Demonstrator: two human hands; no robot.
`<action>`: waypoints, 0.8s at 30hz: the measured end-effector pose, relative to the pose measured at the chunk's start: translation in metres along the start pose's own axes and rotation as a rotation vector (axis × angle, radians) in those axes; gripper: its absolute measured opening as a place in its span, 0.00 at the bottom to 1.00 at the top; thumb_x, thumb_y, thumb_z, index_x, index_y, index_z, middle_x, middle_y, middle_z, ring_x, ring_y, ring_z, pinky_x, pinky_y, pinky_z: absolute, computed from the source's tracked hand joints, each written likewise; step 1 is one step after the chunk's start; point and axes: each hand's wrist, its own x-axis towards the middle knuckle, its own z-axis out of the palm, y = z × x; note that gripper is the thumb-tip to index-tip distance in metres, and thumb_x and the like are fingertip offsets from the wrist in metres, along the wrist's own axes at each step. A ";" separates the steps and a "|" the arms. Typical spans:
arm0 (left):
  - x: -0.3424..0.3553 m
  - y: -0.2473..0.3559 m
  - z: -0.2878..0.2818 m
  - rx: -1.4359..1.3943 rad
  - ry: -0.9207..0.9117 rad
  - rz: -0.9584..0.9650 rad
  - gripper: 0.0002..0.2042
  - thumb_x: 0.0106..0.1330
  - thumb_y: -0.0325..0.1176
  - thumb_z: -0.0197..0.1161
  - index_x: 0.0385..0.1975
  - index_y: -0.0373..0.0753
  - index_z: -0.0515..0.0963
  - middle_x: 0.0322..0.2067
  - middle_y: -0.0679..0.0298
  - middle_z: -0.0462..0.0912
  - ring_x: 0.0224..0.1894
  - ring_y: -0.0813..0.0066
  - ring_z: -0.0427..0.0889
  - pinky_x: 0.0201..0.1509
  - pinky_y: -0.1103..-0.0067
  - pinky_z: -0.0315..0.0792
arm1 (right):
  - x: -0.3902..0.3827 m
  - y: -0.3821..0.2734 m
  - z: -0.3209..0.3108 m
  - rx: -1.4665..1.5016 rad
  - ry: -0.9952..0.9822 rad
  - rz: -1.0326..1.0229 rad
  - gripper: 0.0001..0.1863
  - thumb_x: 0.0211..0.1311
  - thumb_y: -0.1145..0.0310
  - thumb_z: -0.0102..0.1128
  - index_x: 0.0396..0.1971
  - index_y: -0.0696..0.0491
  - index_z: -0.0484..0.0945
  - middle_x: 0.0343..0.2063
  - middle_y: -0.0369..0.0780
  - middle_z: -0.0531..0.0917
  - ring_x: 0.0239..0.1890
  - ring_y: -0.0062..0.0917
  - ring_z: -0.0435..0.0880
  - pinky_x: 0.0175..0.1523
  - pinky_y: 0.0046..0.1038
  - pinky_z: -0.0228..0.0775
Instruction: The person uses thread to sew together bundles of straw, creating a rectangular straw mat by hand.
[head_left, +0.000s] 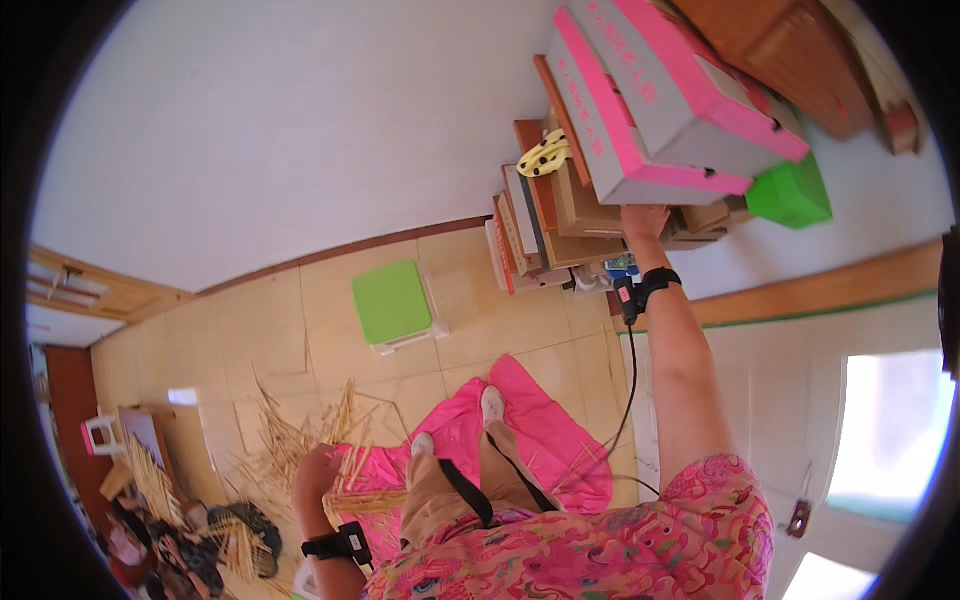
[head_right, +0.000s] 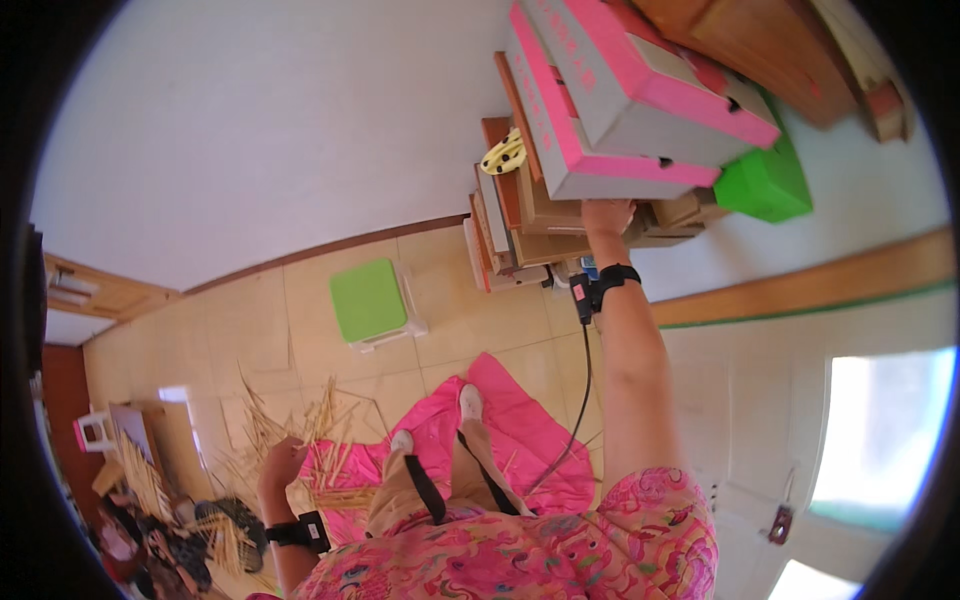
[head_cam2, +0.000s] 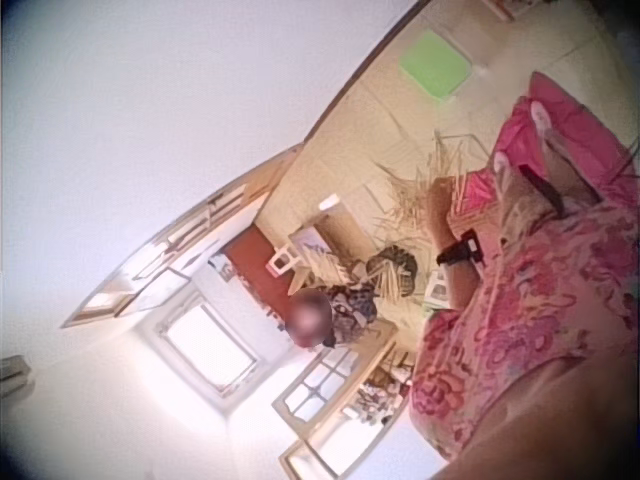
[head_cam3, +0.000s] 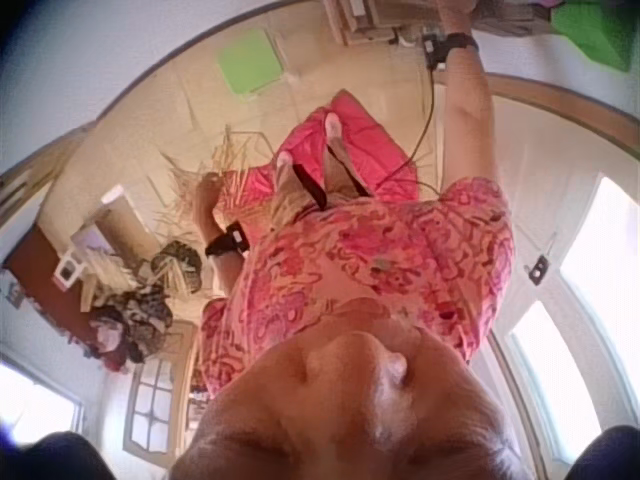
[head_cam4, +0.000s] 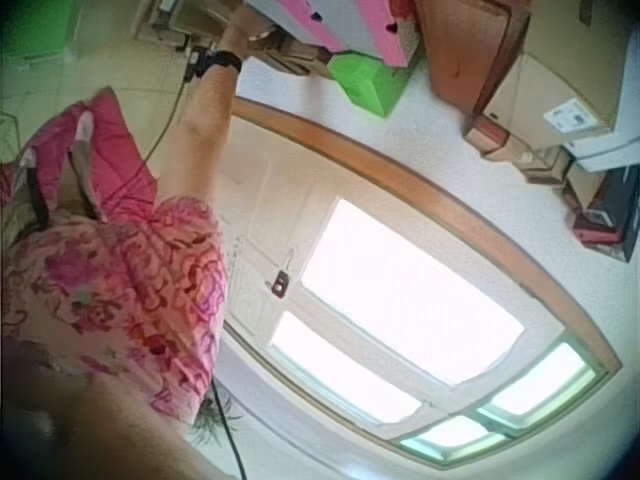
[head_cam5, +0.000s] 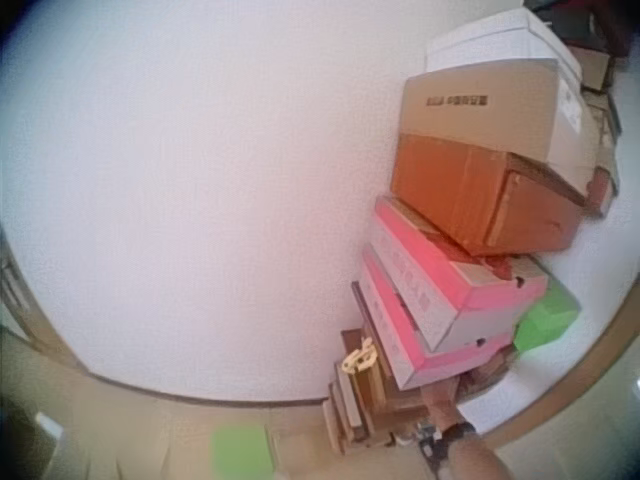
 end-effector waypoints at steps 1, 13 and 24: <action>0.001 0.000 0.012 -0.029 -0.003 0.012 0.15 0.60 0.39 0.63 0.43 0.36 0.78 0.33 0.49 0.83 0.37 0.59 0.84 0.41 0.69 0.76 | 0.012 0.005 0.013 -0.086 -0.008 -0.099 0.29 0.61 0.52 0.53 0.59 0.52 0.67 0.57 0.46 0.72 0.61 0.45 0.66 0.59 0.46 0.62; 0.027 0.098 0.053 -0.130 -0.048 0.080 0.15 0.62 0.38 0.60 0.43 0.33 0.76 0.33 0.46 0.82 0.38 0.49 0.81 0.42 0.64 0.74 | 0.045 -0.018 0.011 0.490 -0.052 -0.144 0.23 0.61 0.59 0.57 0.52 0.57 0.73 0.51 0.49 0.77 0.56 0.46 0.71 0.59 0.43 0.61; 0.061 0.113 0.071 -0.030 -0.143 0.190 0.14 0.62 0.38 0.60 0.41 0.34 0.75 0.33 0.45 0.81 0.39 0.47 0.80 0.42 0.61 0.74 | 0.000 -0.003 -0.003 0.260 0.100 -0.433 0.21 0.60 0.62 0.60 0.49 0.59 0.74 0.48 0.49 0.78 0.54 0.45 0.73 0.59 0.40 0.62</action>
